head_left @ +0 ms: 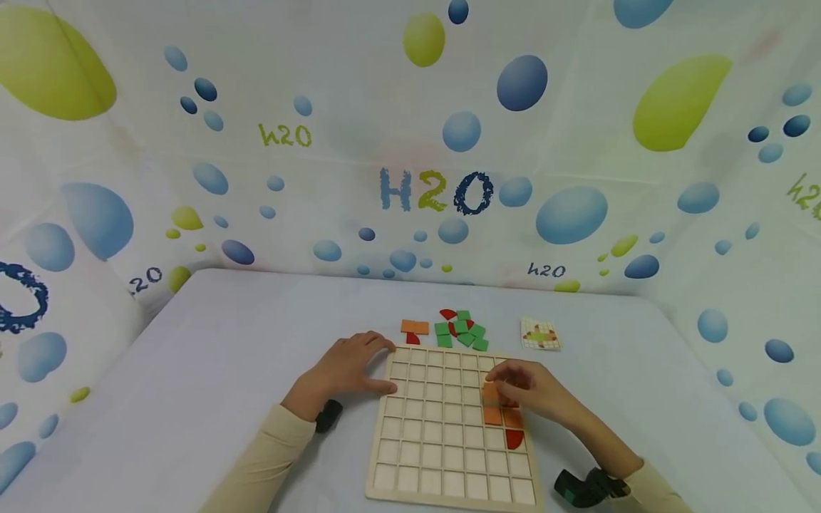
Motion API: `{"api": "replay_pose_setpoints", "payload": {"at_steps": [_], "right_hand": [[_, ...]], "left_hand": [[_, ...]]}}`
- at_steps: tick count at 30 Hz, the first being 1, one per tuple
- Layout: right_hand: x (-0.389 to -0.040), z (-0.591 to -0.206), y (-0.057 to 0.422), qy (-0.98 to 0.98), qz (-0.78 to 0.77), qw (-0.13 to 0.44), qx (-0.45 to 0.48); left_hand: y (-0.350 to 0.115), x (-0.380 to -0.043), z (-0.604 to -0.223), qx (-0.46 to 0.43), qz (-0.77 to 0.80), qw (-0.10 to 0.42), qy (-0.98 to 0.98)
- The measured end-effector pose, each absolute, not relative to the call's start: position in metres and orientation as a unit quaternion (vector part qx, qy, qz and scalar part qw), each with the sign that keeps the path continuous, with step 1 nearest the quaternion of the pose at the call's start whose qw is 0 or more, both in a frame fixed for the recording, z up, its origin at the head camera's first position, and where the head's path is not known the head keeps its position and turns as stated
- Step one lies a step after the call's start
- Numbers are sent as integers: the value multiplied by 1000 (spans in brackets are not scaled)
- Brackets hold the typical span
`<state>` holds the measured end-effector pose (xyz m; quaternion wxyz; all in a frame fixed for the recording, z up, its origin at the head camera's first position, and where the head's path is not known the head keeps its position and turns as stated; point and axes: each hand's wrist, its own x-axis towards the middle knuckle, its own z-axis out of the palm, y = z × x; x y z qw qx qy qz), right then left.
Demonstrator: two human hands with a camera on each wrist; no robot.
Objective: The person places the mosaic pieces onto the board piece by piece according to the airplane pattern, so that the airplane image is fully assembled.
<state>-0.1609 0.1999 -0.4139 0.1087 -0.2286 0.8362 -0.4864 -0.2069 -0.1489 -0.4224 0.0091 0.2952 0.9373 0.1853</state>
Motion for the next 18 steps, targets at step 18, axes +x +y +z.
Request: {"api": "replay_pose_setpoints", "payload": {"at_steps": [18], "right_hand": [[-155, -424, 211, 803, -514, 107, -282]], "left_hand": [[-147, -207, -415, 289, 182, 22, 939]]}}
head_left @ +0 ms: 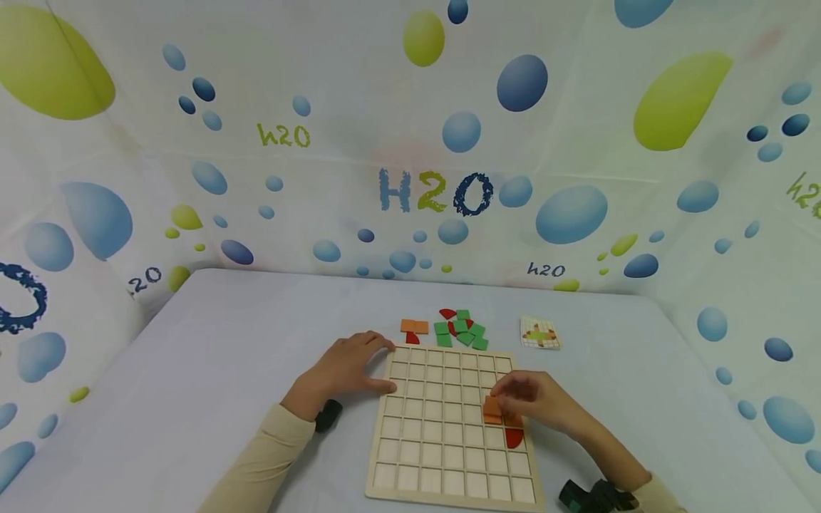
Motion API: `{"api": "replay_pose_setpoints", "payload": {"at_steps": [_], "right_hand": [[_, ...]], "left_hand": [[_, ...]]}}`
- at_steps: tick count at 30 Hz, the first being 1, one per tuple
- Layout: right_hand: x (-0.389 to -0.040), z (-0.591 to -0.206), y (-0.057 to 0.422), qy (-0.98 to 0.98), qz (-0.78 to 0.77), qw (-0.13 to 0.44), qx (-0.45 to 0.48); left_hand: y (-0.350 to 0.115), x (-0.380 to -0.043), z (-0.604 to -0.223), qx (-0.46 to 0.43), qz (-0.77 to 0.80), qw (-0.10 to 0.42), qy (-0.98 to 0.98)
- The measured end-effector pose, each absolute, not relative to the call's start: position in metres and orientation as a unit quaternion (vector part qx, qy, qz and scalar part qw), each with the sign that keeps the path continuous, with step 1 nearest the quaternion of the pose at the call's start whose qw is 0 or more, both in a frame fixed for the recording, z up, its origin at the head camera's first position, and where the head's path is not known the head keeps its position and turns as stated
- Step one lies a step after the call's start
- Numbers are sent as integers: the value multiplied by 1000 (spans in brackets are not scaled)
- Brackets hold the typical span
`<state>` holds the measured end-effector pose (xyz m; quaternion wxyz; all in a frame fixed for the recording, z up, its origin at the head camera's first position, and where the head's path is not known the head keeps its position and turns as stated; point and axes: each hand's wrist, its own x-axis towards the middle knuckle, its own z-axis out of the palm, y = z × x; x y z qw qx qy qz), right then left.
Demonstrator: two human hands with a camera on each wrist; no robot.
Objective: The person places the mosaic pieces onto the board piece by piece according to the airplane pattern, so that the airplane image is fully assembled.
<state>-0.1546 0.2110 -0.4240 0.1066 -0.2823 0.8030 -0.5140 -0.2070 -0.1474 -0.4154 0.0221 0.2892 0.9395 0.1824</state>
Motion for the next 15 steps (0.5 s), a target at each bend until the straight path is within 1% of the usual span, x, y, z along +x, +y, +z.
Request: {"api": "replay_pose_setpoints", "payload": {"at_steps": [5, 15], "right_hand": [[-152, -419, 215, 801, -519, 114, -275], [-145, -423, 222, 768, -543, 179, -289]], "left_hand": [[-148, -208, -416, 296, 185, 13, 937], [-149, -208, -417, 298, 183, 17, 937]]}}
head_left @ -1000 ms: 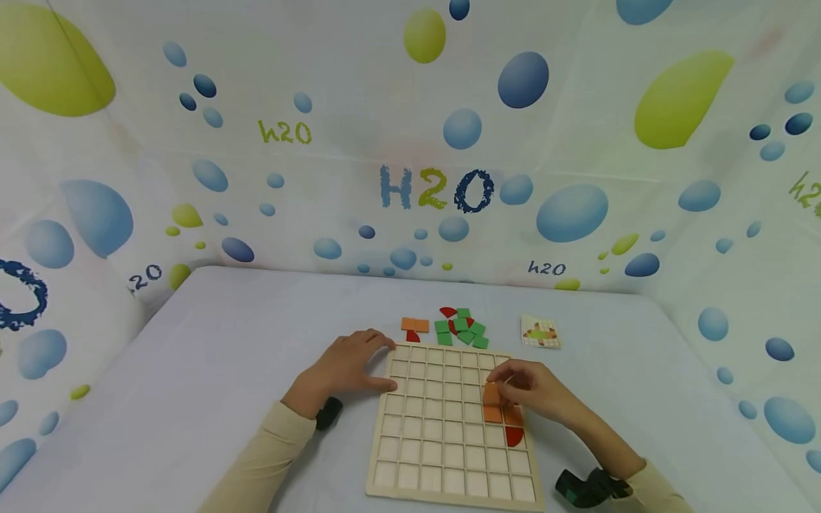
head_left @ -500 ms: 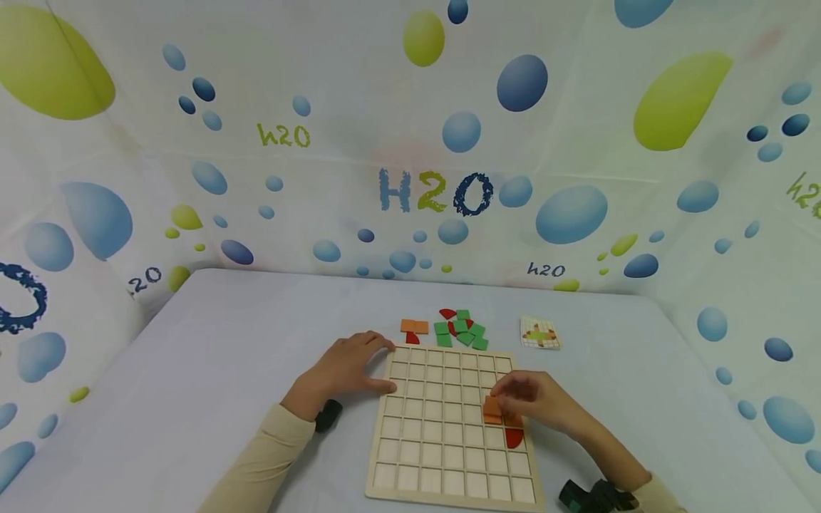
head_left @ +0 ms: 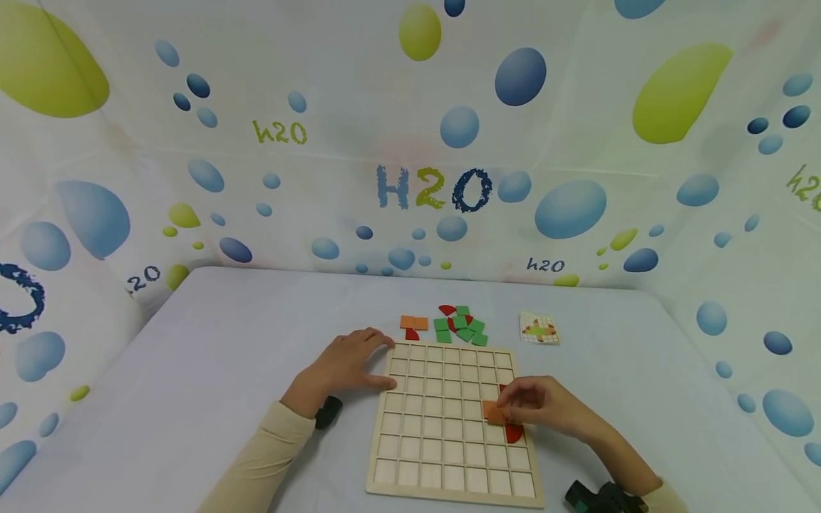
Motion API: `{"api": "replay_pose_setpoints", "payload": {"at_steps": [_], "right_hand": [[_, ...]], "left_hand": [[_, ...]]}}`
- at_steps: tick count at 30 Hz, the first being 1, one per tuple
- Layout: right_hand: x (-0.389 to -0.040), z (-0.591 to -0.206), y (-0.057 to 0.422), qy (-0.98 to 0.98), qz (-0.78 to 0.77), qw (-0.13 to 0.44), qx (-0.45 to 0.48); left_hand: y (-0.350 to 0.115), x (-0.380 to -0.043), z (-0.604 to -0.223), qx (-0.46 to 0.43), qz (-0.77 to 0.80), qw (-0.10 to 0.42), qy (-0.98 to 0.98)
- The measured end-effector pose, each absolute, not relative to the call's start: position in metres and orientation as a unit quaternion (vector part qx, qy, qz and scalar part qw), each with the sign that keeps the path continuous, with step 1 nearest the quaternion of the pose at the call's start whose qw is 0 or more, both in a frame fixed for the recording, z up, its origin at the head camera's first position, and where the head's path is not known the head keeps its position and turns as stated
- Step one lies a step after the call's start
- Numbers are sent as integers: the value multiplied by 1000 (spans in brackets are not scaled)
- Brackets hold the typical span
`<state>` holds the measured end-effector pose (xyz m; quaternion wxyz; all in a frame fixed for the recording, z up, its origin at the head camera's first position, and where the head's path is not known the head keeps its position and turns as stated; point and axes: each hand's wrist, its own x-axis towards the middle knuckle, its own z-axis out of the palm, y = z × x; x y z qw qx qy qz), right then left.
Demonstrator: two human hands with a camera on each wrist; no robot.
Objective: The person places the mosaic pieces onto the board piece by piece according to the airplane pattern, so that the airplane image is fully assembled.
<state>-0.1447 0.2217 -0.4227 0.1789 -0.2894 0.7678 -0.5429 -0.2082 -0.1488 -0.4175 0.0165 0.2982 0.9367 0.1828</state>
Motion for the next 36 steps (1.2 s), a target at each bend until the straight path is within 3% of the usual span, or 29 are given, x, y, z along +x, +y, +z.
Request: {"api": "replay_pose_setpoints", "payload": {"at_steps": [27, 36], "right_hand": [[-137, -424, 212, 794, -456, 126, -383], [-136, -422, 210, 814, -462, 120, -331]], "left_hand": [[-148, -207, -414, 295, 183, 23, 937], [-148, -206, -414, 290, 185, 28, 938]]}}
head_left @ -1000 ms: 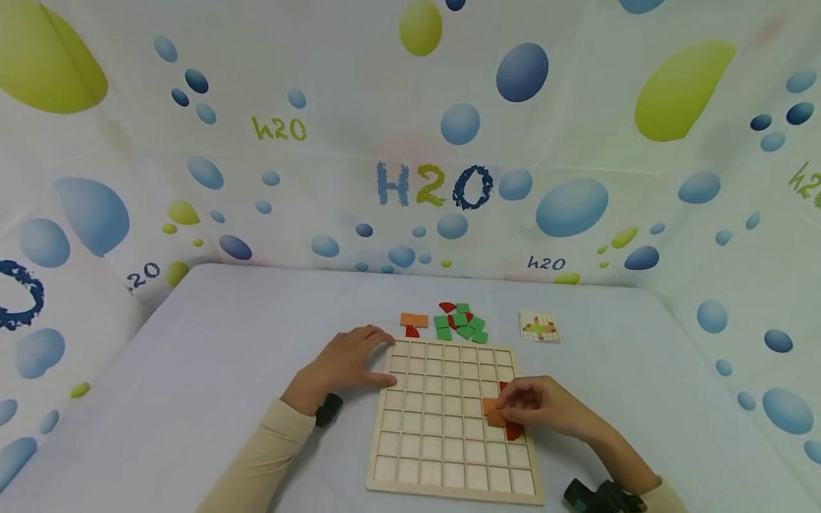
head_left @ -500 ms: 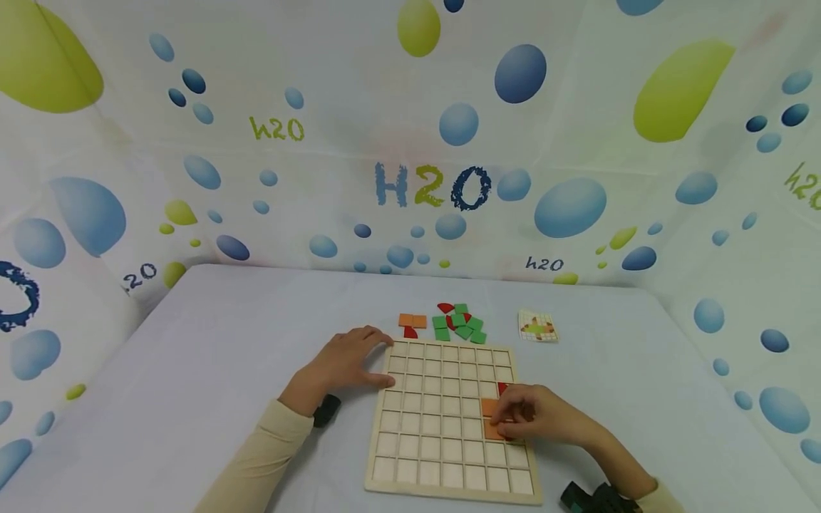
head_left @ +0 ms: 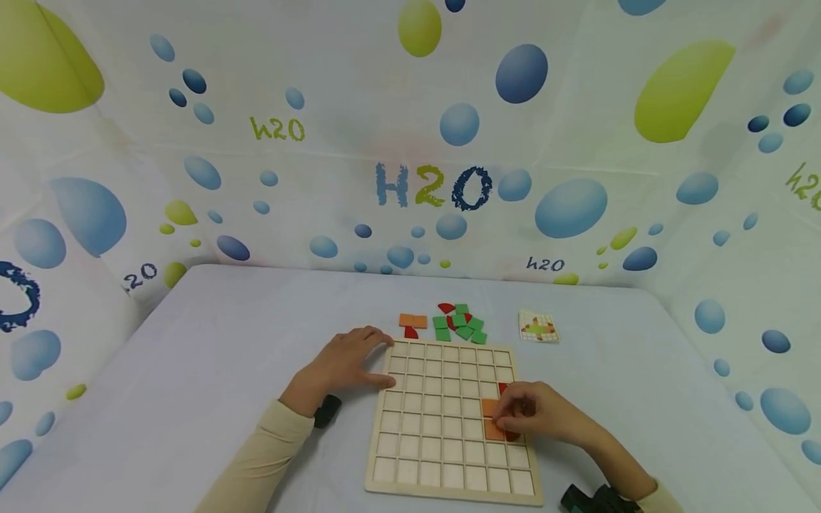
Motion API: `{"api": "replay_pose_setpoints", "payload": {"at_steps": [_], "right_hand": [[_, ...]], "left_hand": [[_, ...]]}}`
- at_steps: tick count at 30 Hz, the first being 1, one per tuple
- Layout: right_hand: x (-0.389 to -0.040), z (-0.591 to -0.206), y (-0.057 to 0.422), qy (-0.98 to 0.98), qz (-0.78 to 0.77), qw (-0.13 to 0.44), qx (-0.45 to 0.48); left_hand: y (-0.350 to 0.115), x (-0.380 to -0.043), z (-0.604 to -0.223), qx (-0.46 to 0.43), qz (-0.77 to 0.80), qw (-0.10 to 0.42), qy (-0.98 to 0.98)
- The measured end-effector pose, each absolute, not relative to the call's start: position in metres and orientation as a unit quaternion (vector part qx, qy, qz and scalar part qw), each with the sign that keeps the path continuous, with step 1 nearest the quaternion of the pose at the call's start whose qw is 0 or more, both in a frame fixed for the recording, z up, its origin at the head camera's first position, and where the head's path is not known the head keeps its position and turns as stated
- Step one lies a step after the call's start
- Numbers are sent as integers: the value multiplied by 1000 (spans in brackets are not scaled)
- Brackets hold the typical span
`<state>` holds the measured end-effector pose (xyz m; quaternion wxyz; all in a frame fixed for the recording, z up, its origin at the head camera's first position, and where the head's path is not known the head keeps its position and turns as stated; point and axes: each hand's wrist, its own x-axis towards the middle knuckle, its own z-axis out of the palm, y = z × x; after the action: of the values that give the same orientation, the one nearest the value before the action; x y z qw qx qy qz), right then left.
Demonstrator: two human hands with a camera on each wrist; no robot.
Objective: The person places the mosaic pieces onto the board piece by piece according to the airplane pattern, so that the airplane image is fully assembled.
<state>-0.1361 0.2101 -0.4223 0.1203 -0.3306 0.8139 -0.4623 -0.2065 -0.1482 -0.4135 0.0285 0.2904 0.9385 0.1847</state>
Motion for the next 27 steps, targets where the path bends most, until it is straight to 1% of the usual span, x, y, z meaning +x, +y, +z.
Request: {"api": "replay_pose_setpoints", "payload": {"at_steps": [4, 11, 18, 22, 27], "right_hand": [[-137, -425, 209, 816, -481, 117, -299], [-140, -426, 209, 821, -484, 104, -286], [-147, -424, 208, 841, -460, 82, -272], [-151, -423, 208, 846, -454, 69, -270], [-156, -421, 210, 853, -445, 66, -264]], "left_hand": [[-148, -204, -415, 291, 190, 30, 937], [-148, -202, -419, 293, 196, 24, 935], [-148, -200, -418, 305, 201, -2, 931], [-146, -200, -420, 292, 198, 14, 936], [-144, -200, -420, 275, 186, 29, 943]]}}
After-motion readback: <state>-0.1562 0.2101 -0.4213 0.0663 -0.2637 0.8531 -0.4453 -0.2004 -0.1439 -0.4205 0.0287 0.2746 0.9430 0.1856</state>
